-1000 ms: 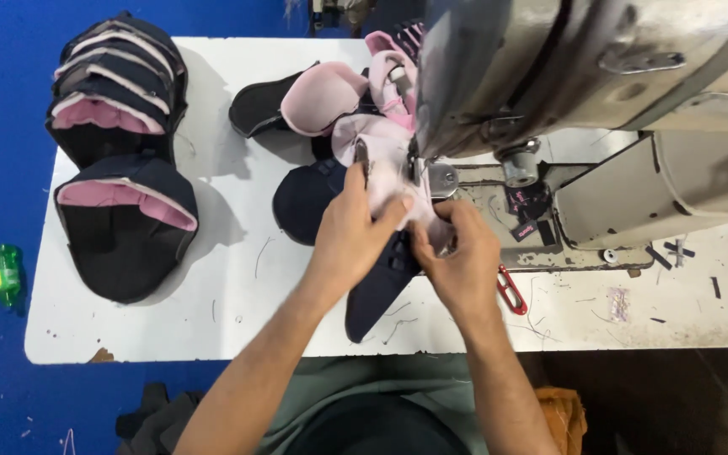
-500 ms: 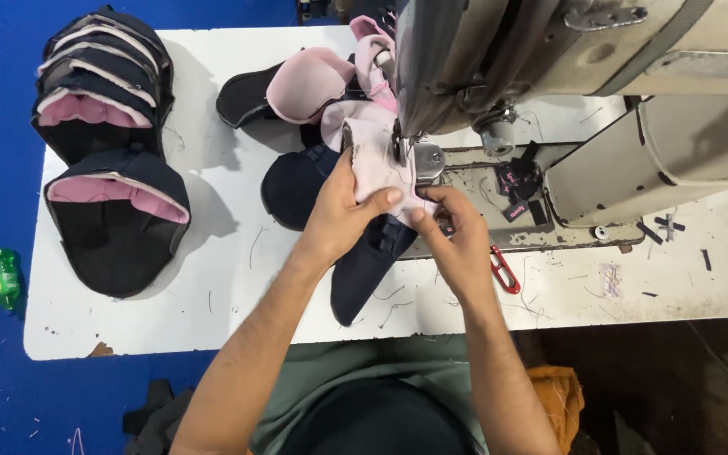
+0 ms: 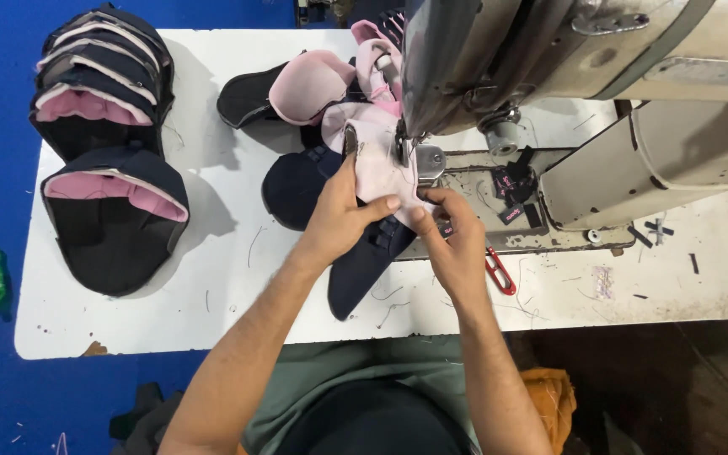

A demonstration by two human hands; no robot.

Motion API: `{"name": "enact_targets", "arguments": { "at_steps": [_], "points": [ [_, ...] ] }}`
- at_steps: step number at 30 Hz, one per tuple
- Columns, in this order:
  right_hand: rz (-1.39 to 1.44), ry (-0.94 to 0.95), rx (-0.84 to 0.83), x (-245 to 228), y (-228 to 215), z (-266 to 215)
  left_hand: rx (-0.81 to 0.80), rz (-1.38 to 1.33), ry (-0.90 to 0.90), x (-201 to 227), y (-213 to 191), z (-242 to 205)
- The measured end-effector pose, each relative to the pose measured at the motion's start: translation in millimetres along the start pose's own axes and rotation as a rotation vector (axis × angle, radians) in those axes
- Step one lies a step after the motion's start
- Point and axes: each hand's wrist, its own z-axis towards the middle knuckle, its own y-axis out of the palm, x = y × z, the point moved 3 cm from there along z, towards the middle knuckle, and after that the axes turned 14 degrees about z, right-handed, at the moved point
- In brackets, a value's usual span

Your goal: Sewing pieces of fabric and foam together to form shoe components using an industrial sewing machine.

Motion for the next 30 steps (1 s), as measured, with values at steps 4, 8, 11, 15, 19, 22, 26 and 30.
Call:
{"name": "enact_targets", "arguments": {
  "at_steps": [4,8,11,15,19,22,26,30],
  "points": [
    [0.106,0.307,0.029,13.6,1.8,3.0,0.022,0.143,-0.008,27.4,-1.6,2.0],
    [0.337,0.344,0.018,30.2,3.9,0.0,-0.024,0.275,-0.217,22.6,-5.1,6.4],
    [0.225,0.298,0.005,2.9,-6.2,1.3,-0.05,-0.004,-0.109,3.2,3.5,1.1],
    [0.104,0.218,-0.028,-18.4,-13.7,9.1,-0.041,-0.286,-0.081,-2.9,9.3,-0.6],
    [0.099,0.243,-0.018,-8.7,-13.6,11.7,-0.032,-0.361,-0.134,-7.3,11.7,5.4],
    [0.077,0.253,0.009,-8.0,-14.4,16.8,0.013,-0.27,-0.141,-15.3,11.2,12.7],
    [0.021,0.235,0.02,-22.5,-7.1,24.8,-0.009,-0.273,-0.247,-21.4,3.7,27.2],
    [-0.141,0.239,0.07,-25.7,0.8,22.1,-0.084,-0.286,-0.218,-20.6,-2.9,32.4]
  ]
}}
